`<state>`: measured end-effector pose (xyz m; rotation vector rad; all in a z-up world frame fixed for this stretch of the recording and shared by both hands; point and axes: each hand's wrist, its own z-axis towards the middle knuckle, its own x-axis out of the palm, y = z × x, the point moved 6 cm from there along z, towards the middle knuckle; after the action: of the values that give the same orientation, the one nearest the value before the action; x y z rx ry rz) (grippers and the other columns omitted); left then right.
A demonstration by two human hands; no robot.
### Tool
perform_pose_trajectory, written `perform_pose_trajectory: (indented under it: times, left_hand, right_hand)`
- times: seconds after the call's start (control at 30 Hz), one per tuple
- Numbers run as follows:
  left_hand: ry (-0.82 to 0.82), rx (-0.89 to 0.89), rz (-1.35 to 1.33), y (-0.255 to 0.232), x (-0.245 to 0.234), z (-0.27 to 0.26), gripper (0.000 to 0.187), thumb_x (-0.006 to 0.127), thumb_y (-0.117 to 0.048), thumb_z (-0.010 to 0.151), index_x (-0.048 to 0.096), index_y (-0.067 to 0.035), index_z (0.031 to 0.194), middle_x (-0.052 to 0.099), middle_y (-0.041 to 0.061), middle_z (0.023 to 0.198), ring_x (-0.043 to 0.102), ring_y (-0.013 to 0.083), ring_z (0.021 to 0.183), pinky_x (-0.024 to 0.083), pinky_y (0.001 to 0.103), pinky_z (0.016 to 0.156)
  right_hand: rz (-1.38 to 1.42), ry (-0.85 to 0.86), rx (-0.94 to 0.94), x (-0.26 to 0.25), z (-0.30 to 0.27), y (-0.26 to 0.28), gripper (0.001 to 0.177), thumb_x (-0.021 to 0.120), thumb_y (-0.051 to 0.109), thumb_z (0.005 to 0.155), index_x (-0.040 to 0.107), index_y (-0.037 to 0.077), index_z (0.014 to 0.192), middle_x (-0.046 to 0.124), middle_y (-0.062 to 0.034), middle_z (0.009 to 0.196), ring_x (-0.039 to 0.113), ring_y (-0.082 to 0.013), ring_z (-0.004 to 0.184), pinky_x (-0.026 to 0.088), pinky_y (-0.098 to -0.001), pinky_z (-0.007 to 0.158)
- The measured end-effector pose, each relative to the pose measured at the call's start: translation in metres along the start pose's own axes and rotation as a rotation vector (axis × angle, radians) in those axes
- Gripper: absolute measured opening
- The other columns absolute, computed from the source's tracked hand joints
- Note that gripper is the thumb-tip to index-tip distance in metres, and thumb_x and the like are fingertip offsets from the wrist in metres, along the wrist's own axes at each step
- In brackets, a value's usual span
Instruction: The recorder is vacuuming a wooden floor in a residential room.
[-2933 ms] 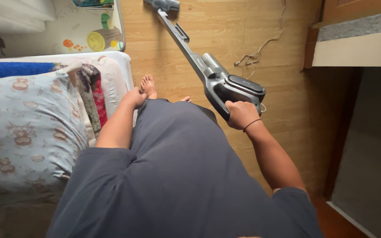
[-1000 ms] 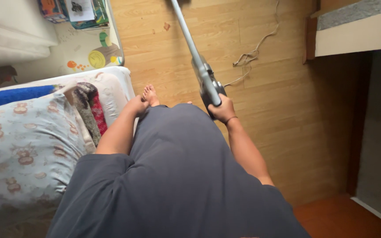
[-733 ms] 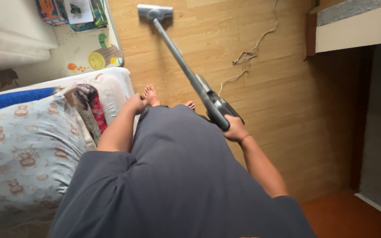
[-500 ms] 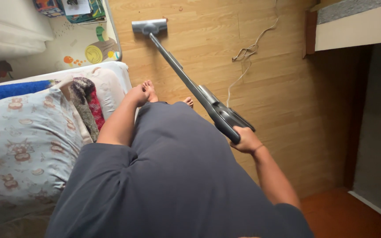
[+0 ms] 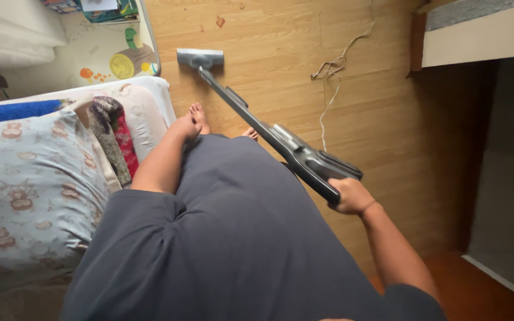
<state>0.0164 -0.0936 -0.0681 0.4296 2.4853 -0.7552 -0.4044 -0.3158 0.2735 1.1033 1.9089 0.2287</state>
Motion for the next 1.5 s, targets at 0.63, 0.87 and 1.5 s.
perform_pose_trajectory:
  times: [0.63, 0.87, 1.5]
  left_hand:
    - [-0.049, -0.12, -0.197, 0.026, -0.018, -0.04, 0.048, 0.066, -0.033, 0.087, 0.066, 0.0, 0.122, 0.07, 0.024, 0.12, 0.066, 0.0401, 0.114, 0.051, 0.047, 0.098]
    - [-0.075, -0.17, -0.164, 0.05, -0.024, -0.041, 0.044, 0.066, -0.032, 0.087, 0.069, 0.001, 0.115, 0.071, 0.026, 0.115, 0.067, 0.0399, 0.11, 0.052, 0.046, 0.097]
    - [-0.058, -0.164, -0.218, 0.04, -0.032, -0.029, 0.043, 0.066, -0.033, 0.089, 0.07, 0.0, 0.116, 0.071, 0.025, 0.117, 0.067, 0.0393, 0.113, 0.052, 0.044, 0.099]
  right_hand:
    - [-0.147, -0.058, -0.104, 0.027, 0.155, 0.051, 0.029, 0.078, 0.03, 0.07, 0.06, 0.012, 0.082, 0.069, -0.0201, 0.079, 0.065, -0.0448, 0.082, 0.05, -0.052, 0.07]
    - [-0.237, 0.03, -0.087, 0.018, 0.117, 0.024, 0.022, 0.073, 0.027, 0.074, 0.059, 0.013, 0.083, 0.068, -0.0183, 0.077, 0.066, -0.0435, 0.081, 0.052, -0.0509, 0.069]
    - [-0.169, 0.039, 0.195, 0.055, 0.063, -0.001, 0.008, 0.057, 0.024, 0.09, 0.062, 0.019, 0.088, 0.071, -0.0161, 0.085, 0.067, -0.0419, 0.086, 0.05, -0.052, 0.071]
